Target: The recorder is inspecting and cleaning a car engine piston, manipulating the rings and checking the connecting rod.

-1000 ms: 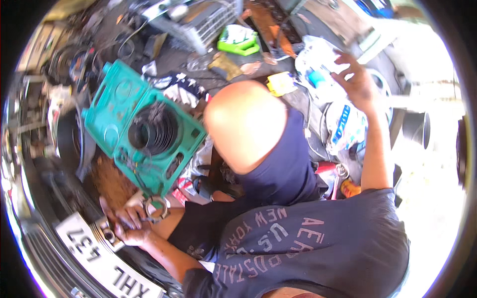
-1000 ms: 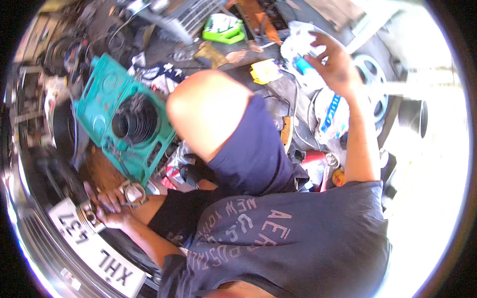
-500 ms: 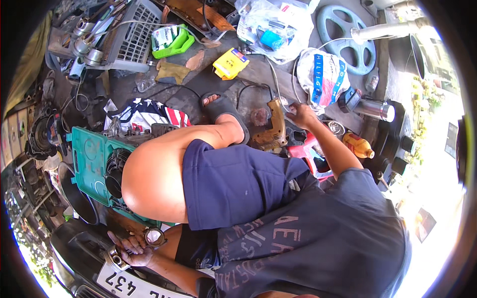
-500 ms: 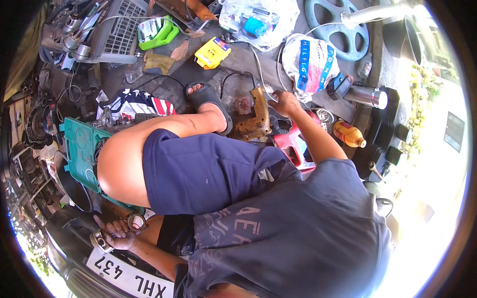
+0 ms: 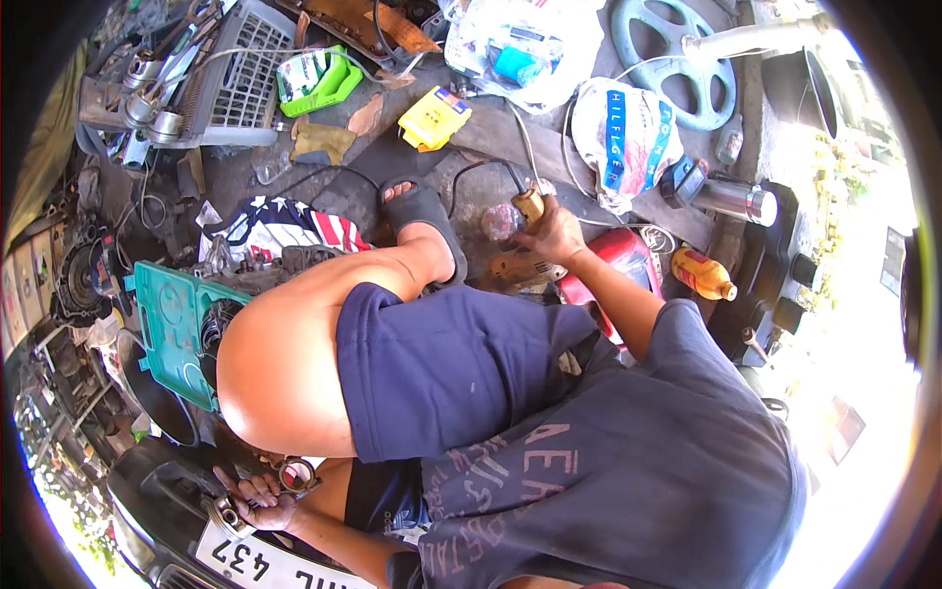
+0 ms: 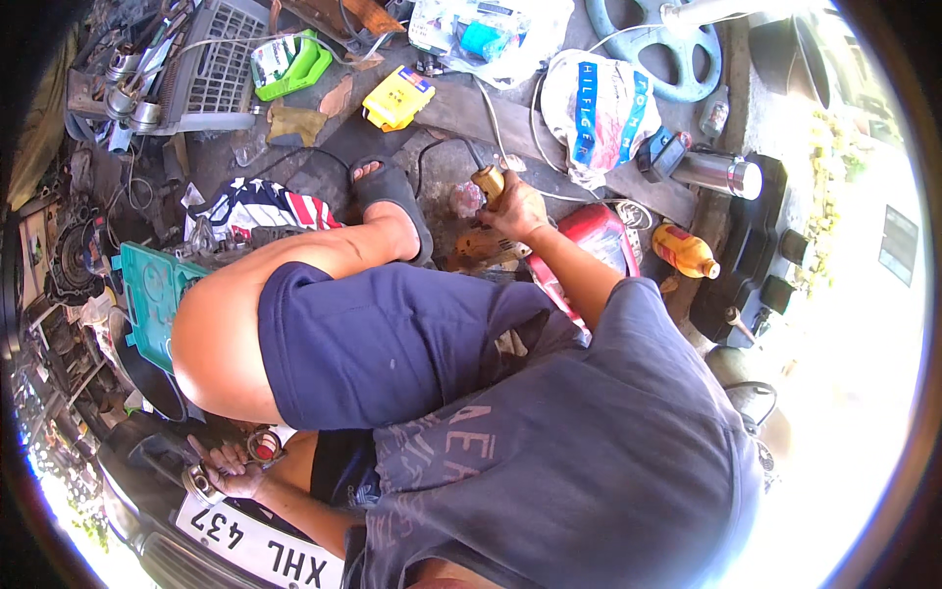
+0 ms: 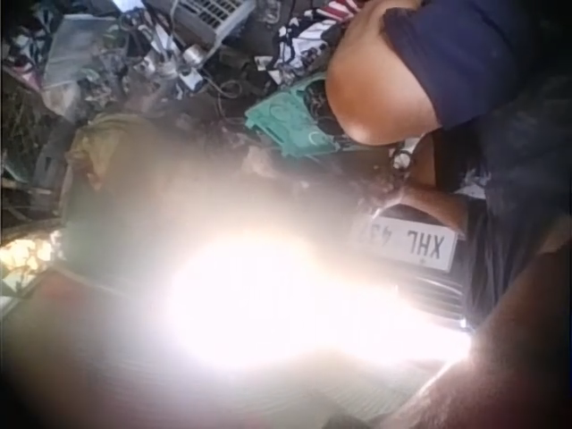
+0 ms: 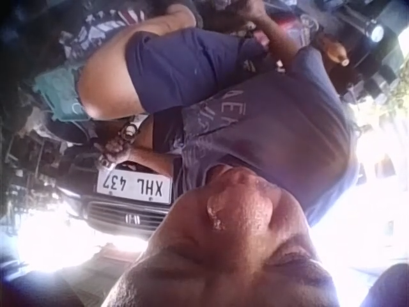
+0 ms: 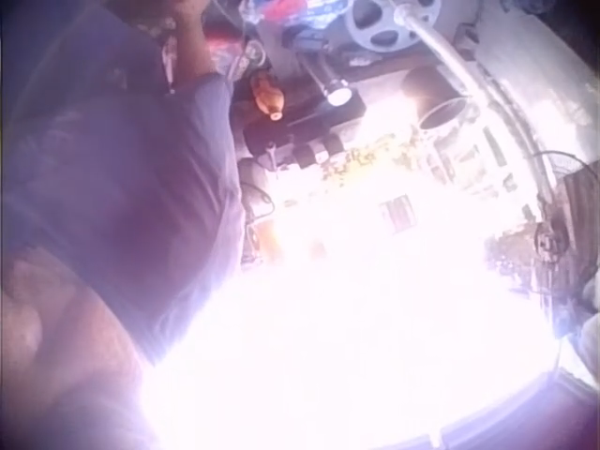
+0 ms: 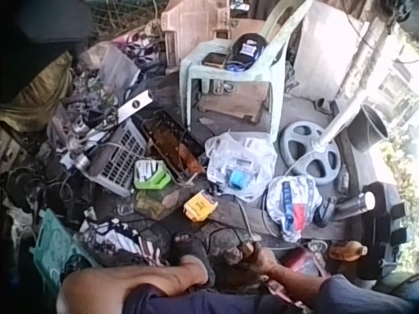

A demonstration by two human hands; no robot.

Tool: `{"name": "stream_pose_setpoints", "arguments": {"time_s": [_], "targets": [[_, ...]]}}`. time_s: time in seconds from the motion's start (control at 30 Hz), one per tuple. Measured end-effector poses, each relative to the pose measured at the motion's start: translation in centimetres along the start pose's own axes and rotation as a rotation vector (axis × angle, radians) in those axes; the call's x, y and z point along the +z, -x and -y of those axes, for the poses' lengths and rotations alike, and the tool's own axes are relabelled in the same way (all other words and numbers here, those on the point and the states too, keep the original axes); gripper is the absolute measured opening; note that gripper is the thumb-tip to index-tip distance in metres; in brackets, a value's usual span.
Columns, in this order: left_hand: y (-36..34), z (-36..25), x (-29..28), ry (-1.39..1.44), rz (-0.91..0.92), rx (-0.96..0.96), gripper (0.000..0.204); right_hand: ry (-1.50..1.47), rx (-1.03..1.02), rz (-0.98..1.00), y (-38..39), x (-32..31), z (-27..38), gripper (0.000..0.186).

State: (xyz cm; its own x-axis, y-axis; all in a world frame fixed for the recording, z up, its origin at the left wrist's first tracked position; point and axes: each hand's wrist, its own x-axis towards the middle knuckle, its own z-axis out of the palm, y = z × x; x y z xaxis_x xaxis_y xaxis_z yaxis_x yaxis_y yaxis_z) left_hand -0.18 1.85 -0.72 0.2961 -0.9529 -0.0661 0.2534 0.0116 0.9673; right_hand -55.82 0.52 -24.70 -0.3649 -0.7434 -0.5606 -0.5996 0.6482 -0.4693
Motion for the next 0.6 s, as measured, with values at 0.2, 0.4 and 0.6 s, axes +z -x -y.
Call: {"name": "stream_pose_setpoints", "arguments": {"time_s": [0.2,0.4,0.6], "targets": [[0.4,1.0,-0.7,0.057,-0.014,-0.028,0.062,0.253,-0.219,-0.074,1.5,-6.7,2.5,0.036],[0.4,0.9,-0.5,0.044,-0.027,-0.042,0.061,0.446,-0.389,-0.055,3.2,-13.8,4.4,0.024],[0.6,1.3,0.5,0.067,-0.052,-0.07,0.061,0.523,-0.457,-0.082,1.2,-14.3,3.9,0.025]]}}
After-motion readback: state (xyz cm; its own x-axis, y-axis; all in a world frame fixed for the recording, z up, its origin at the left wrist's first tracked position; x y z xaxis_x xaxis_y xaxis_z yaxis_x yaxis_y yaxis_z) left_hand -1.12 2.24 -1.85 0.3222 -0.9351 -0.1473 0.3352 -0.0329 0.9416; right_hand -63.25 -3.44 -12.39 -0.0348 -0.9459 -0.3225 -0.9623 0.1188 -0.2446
